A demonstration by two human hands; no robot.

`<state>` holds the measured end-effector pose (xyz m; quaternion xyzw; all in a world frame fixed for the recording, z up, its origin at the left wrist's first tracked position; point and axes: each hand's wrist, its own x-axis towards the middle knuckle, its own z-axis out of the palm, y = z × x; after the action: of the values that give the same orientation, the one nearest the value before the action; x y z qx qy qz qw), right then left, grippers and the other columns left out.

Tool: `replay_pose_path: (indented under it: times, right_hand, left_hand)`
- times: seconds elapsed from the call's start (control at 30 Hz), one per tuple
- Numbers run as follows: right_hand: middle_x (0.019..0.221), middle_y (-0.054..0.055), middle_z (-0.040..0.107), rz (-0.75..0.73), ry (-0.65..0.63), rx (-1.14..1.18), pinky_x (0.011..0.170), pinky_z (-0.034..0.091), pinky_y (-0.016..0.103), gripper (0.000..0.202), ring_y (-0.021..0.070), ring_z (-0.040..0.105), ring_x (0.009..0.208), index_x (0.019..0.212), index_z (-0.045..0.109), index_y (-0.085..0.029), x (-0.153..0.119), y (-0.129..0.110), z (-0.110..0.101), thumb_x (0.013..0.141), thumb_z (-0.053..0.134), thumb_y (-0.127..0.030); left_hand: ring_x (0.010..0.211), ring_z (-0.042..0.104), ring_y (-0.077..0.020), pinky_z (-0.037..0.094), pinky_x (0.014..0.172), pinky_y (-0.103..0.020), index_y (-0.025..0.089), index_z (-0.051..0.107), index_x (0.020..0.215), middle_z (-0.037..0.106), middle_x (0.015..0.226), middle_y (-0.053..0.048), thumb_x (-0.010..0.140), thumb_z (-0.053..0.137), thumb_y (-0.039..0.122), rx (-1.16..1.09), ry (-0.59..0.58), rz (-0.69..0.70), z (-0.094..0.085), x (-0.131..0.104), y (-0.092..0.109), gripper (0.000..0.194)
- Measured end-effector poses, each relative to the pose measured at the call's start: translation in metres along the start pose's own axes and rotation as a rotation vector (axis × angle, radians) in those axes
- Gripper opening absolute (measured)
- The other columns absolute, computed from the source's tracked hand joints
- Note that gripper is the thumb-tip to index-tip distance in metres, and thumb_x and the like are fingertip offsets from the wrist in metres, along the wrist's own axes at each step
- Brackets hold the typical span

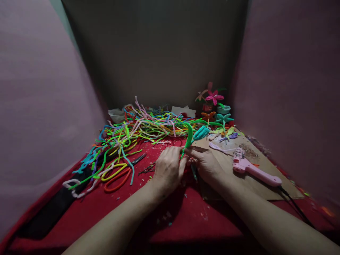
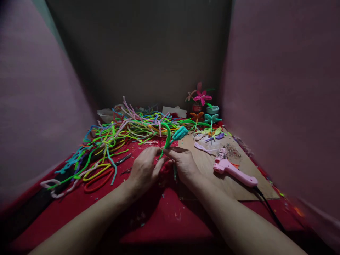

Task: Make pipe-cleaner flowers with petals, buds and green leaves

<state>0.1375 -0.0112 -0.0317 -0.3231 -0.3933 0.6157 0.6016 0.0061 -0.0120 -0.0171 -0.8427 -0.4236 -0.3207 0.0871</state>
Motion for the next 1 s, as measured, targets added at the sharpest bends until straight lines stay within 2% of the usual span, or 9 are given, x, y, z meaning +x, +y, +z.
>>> replay_pose_path:
  times: [0.1,0.23,0.37,0.5,0.6,0.67,0.8,1.0]
  right_hand:
    - [0.058,-0.002,0.057,0.005,0.027,-0.004,0.049,0.037,0.025,0.023,0.01,0.048,0.047,0.071,0.065,-0.016,-0.003,0.001,0.002,0.065,0.07,-0.037]
    - [0.064,0.0,0.06,-0.007,0.092,-0.067,0.057,0.04,0.027,0.026,0.0116,0.051,0.057,0.071,0.067,-0.013,-0.005,-0.001,0.005,0.062,0.072,-0.037]
    - [0.067,0.001,0.063,-0.064,0.069,-0.185,0.062,0.042,0.029,0.023,0.0141,0.053,0.063,0.071,0.069,-0.015,-0.005,-0.003,0.005,0.065,0.07,-0.037]
    - [0.077,0.002,0.066,-0.105,0.012,-0.231,0.072,0.045,0.033,0.019,0.0172,0.057,0.074,0.075,0.069,-0.018,-0.003,-0.005,0.005,0.069,0.066,-0.036]
    - [0.087,0.001,0.068,-0.162,-0.04,-0.283,0.087,0.042,0.034,0.01,0.0185,0.059,0.087,0.076,0.069,-0.021,-0.004,-0.011,0.009,0.069,0.064,-0.026]
    - [0.088,0.001,0.069,-0.179,-0.058,-0.339,0.091,0.04,0.033,0.01,0.0184,0.06,0.09,0.076,0.069,-0.023,-0.005,-0.016,0.01,0.069,0.062,-0.022]
    - [0.088,0.002,0.069,-0.193,-0.044,-0.419,0.09,0.041,0.035,0.012,0.0197,0.061,0.09,0.079,0.069,-0.022,-0.009,-0.017,0.011,0.073,0.06,-0.025]
    - [0.083,0.003,0.069,-0.227,-0.061,-0.469,0.086,0.042,0.036,0.017,0.0208,0.06,0.085,0.077,0.069,-0.019,-0.009,-0.013,0.009,0.076,0.055,-0.029]
  left_hand:
    - [0.072,0.05,-0.0198,0.038,0.069,-0.032,0.016,0.054,0.082,0.057,0.074,-0.007,0.088,0.04,0.02,0.128,0.018,0.055,0.003,-0.001,-0.002,0.016]
    - [0.065,0.048,-0.0195,0.035,0.067,-0.033,0.016,0.054,0.075,0.055,0.067,-0.006,0.088,0.036,0.018,0.252,0.058,0.129,0.004,0.0,-0.004,0.022]
    - [0.064,0.049,-0.0187,0.034,0.067,-0.032,0.015,0.055,0.078,0.056,0.067,-0.006,0.088,0.036,0.017,0.311,0.075,0.175,0.002,0.001,-0.005,0.022]
    - [0.067,0.051,-0.0173,0.035,0.068,-0.03,0.015,0.055,0.083,0.059,0.07,-0.006,0.089,0.036,0.018,0.216,0.071,0.174,-0.002,-0.001,-0.011,0.021]
    - [0.07,0.054,-0.0167,0.038,0.068,-0.029,0.016,0.054,0.092,0.062,0.075,-0.005,0.088,0.039,0.017,0.096,0.093,0.148,-0.002,-0.004,-0.015,0.016]
    - [0.069,0.055,-0.0146,0.039,0.065,-0.026,0.017,0.053,0.095,0.062,0.077,-0.003,0.087,0.04,0.015,-0.017,0.095,0.103,-0.001,-0.005,-0.017,0.015]
    - [0.064,0.055,-0.0111,0.041,0.059,-0.021,0.017,0.051,0.091,0.059,0.074,-0.001,0.086,0.039,0.009,-0.171,0.072,0.072,0.001,-0.007,-0.019,0.015]
    - [0.061,0.055,-0.0112,0.042,0.058,-0.022,0.017,0.05,0.092,0.058,0.073,-0.001,0.087,0.038,0.011,-0.133,0.016,0.068,-0.001,-0.006,-0.017,0.014]
